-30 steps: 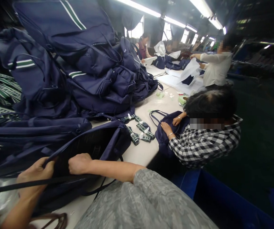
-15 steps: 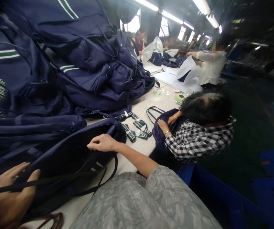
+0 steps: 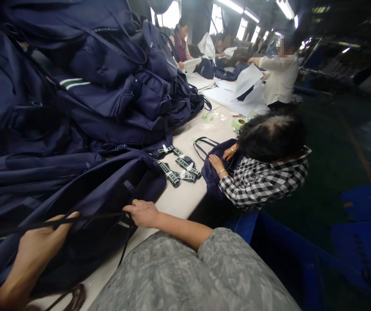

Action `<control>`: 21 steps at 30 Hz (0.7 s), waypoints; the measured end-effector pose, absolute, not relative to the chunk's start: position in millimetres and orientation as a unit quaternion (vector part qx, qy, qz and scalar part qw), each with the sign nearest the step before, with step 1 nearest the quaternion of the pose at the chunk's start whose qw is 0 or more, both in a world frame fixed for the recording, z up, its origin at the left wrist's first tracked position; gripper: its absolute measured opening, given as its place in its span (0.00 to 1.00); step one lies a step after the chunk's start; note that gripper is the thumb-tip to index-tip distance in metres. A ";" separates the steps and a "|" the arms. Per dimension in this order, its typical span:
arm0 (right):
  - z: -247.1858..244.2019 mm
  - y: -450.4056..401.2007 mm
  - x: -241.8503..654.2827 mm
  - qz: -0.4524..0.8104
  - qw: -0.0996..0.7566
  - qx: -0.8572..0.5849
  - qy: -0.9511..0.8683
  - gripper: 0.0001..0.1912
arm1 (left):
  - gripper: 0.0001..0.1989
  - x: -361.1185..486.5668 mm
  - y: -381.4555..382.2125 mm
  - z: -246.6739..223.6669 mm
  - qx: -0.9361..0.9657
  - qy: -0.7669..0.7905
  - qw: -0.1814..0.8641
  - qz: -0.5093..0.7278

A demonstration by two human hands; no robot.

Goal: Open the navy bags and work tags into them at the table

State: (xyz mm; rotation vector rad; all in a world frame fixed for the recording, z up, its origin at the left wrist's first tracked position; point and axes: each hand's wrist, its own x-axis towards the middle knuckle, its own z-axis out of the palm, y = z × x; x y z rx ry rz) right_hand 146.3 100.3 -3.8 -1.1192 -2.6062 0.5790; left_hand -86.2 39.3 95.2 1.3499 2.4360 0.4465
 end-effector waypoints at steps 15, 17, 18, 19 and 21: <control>-18.6 102.6 163.9 0.349 0.202 -0.326 -0.855 0.16 | 0.19 -79.6 42.6 97.8 0.446 0.860 0.150 0.197; -25.6 101.4 165.6 0.383 0.230 -0.331 -0.831 0.17 | 0.20 -79.3 41.4 95.7 0.452 0.856 0.155 0.197; -29.4 100.8 166.3 0.406 0.243 -0.334 -0.815 0.16 | 0.21 -79.5 40.2 94.8 0.458 0.850 0.166 0.203; -33.1 100.3 166.8 0.432 0.256 -0.338 -0.796 0.16 | 0.22 -80.1 38.8 94.5 0.461 0.840 0.189 0.214; -39.3 99.7 167.5 0.484 0.272 -0.352 -0.754 0.14 | 0.25 -82.3 35.9 95.6 0.463 0.805 0.274 0.250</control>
